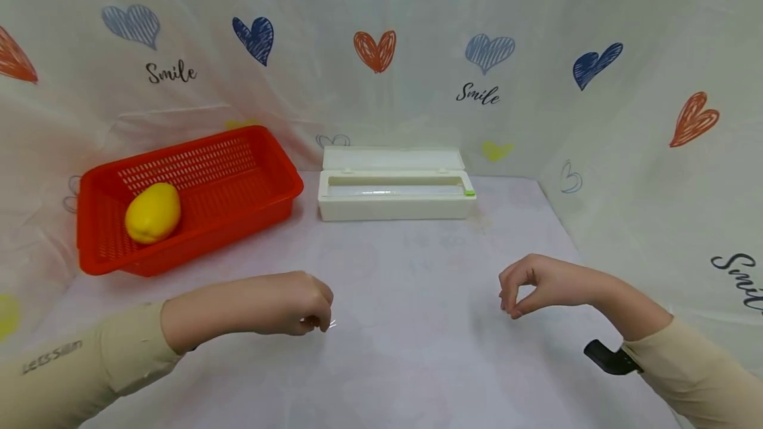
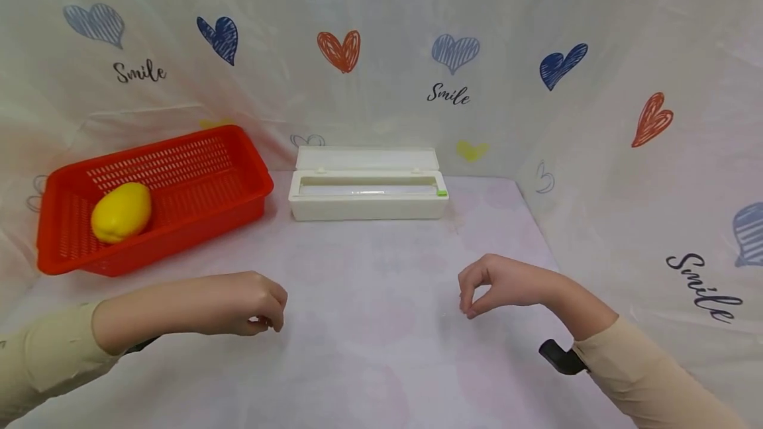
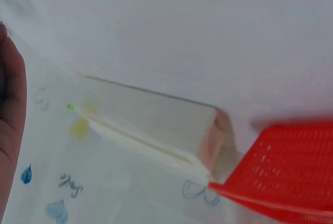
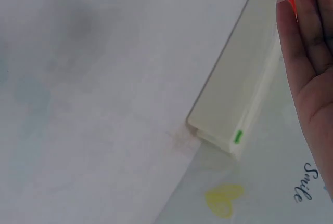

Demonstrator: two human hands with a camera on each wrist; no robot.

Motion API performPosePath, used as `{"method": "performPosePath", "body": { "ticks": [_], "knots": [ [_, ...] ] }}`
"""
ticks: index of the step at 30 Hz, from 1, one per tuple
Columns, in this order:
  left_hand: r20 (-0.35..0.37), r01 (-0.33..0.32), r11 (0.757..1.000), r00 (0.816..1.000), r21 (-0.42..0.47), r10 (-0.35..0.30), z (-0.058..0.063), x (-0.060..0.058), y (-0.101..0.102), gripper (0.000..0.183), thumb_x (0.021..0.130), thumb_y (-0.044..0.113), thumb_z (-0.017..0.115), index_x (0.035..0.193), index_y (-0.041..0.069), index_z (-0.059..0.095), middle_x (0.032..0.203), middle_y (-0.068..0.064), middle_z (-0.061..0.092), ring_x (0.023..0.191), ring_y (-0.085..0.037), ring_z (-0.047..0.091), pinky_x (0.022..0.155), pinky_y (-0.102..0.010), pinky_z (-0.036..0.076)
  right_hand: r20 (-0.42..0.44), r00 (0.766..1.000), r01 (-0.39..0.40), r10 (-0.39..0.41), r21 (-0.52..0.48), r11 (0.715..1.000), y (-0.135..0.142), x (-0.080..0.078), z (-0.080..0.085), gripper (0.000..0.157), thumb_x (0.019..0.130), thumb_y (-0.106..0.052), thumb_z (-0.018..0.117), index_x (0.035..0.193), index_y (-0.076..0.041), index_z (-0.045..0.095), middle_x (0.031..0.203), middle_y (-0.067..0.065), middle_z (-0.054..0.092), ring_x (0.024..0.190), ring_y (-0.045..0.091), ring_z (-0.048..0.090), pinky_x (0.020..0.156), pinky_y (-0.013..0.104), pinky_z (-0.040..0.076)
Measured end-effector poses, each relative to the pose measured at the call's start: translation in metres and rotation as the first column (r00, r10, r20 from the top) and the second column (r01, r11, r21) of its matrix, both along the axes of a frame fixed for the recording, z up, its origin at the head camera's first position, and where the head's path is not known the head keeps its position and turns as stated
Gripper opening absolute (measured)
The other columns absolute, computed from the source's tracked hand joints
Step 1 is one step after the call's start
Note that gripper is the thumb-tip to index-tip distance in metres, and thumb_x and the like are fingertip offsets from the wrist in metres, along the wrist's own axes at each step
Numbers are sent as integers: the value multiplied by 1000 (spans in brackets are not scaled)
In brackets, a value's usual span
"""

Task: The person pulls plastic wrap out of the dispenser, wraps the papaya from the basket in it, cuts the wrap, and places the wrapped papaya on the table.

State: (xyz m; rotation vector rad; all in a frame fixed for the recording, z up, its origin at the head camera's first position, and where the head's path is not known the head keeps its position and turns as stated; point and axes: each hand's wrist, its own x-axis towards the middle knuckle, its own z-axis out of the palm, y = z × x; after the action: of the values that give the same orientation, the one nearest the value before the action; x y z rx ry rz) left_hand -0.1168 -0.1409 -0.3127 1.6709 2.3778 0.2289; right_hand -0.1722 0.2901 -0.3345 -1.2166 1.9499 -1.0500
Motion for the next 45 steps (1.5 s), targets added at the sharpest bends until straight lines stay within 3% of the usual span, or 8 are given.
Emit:
{"method": "performPosePath", "body": {
  "ticks": [4,9,13,25,31,35,39,45],
  "knots": [
    [74,-45,993,996,-111,54,-15,-2,8,18,78,-6,73,82,12,77,71,11,58,68,-3,53,64,-12,45,20,1000,21,-23,77,997,-2,-2,-17,8,83,-7,76,87,-14,77,83,-3,67,78,13,61,67,29,54],
    [180,-141,958,965,-249,189,-30,-4,17,15,81,-1,74,86,13,78,74,11,62,68,-3,53,65,-14,47,37,998,43,-49,153,987,-6,-5,-37,8,80,-3,77,84,-10,77,81,-7,69,80,10,63,71,31,54],
    [210,-190,933,943,-305,260,-43,-6,18,15,82,1,75,87,15,79,73,12,64,68,-4,53,65,-15,48,98,993,54,-72,179,982,-10,-7,-51,5,81,-2,76,85,-4,76,83,-5,71,85,13,66,77,34,54],
    [216,-238,936,930,-261,297,-70,-2,17,17,80,-3,74,80,13,77,67,11,59,64,-6,50,62,-17,47,154,979,97,-134,227,969,-15,-3,-67,6,79,-3,77,83,-1,75,80,-2,71,78,12,67,71,28,55],
    [139,-196,964,965,-182,222,-81,-4,14,22,74,-9,69,75,13,74,64,12,56,62,-4,49,60,-15,44,115,979,133,-169,273,953,-17,-1,-71,8,76,-1,78,82,-4,75,78,-4,71,74,9,66,67,26,54],
    [119,-192,970,970,-151,210,-85,-3,13,23,73,-10,68,74,13,72,65,12,55,62,-4,49,61,-16,44,98,975,157,-198,320,934,-20,0,-71,9,77,2,76,83,-5,74,78,-1,70,72,11,65,65,26,54],
    [136,-222,965,961,-140,241,-88,1,12,23,74,-10,67,77,12,71,66,12,52,64,-4,47,62,-16,44,79,969,188,-233,371,909,-22,5,-68,13,78,3,74,85,-7,73,78,0,69,71,14,65,65,27,53],
    [172,-283,938,933,-201,318,-78,11,4,22,76,-7,69,88,12,72,68,12,50,66,-4,47,66,-19,45,98,977,143,-190,360,922,-22,16,-55,21,76,2,77,94,-7,70,81,0,68,73,12,63,65,26,53]
  ]
}}
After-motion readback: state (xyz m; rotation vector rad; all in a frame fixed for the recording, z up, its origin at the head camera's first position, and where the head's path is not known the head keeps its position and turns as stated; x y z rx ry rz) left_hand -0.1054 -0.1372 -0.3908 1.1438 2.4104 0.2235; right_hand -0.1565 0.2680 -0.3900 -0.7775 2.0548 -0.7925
